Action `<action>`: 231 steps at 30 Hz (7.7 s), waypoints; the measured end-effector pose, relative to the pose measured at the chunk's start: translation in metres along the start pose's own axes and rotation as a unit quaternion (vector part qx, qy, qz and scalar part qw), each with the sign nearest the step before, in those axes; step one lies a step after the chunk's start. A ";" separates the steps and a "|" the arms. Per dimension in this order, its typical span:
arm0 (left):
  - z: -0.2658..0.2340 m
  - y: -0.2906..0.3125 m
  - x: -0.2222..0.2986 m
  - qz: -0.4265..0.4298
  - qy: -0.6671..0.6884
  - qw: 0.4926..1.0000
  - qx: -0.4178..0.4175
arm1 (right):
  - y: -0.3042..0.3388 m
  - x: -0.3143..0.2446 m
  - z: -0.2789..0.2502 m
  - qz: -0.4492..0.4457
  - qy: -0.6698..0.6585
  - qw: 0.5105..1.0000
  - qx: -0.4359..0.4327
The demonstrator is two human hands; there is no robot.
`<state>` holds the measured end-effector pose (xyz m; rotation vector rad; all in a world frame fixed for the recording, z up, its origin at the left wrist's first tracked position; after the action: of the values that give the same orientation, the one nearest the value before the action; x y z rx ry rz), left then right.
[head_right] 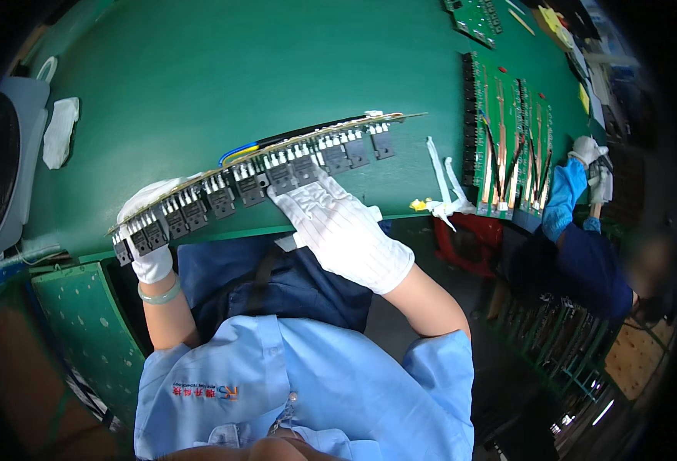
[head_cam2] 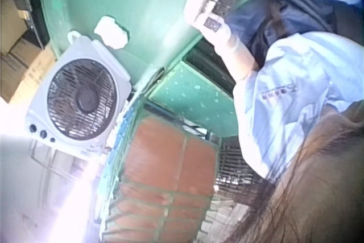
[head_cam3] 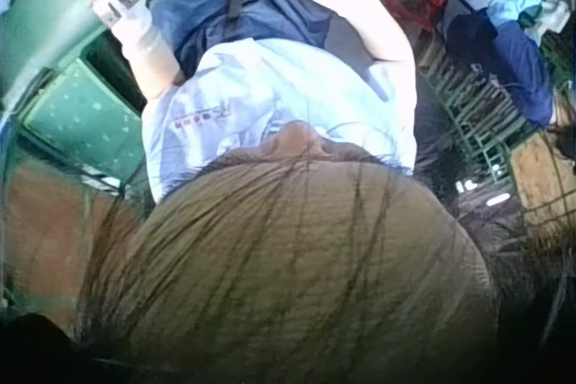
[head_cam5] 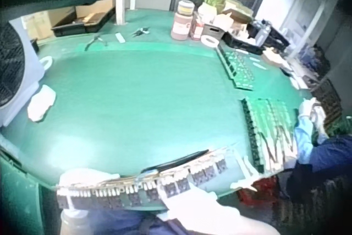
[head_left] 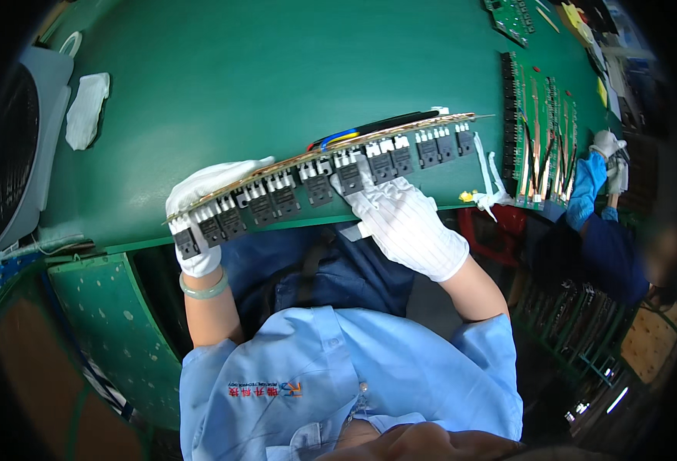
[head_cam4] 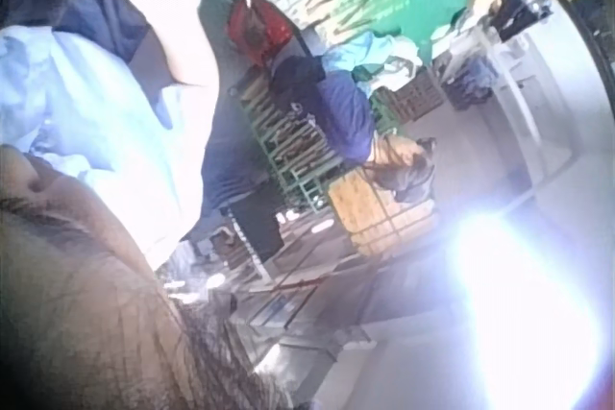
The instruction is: The user is seen assembling multiple electronic components and wires onto a large green printed circuit board (PCB) on a factory production line.
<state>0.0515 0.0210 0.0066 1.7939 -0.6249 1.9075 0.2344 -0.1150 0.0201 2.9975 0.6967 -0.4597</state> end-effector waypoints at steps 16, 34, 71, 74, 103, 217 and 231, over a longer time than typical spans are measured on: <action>-0.002 0.001 0.000 0.027 -0.037 0.999 0.017 | 0.028 0.029 -0.006 0.041 -0.086 0.995 0.032; -0.020 0.004 -0.023 -0.010 0.025 0.999 0.016 | 0.006 0.007 -0.002 0.029 0.049 0.995 0.076; 0.070 -0.006 -0.007 -0.008 0.141 0.955 -0.259 | 0.000 -0.051 0.015 0.257 -0.050 0.925 0.274; 0.069 -0.004 -0.009 -0.057 0.140 0.952 -0.268 | -0.001 -0.052 0.016 0.255 -0.021 0.920 0.296; 0.064 -0.008 0.003 0.022 0.023 0.969 -0.247 | -0.008 -0.064 0.022 0.142 -0.049 0.974 0.170; 0.044 0.012 -0.009 -0.040 0.040 0.992 -0.116 | -0.002 -0.038 0.017 0.218 0.040 0.951 0.216; 0.038 0.023 0.001 0.002 0.082 0.995 -0.059 | 0.018 -0.024 -0.002 0.264 -0.014 0.910 0.319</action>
<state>0.0677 -0.0204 0.0090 1.5471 -0.6686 1.9521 0.2220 -0.1418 0.0282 3.5397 -0.3697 -0.8104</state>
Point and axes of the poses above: each hand's wrist, its own y-axis away from the middle knuckle, its own z-axis out of the palm, x = y × z, the point moved 6 cm from there along -y, towards the middle knuckle, and after that the axes turned 10 degrees about -z, right-handed, at the moved point
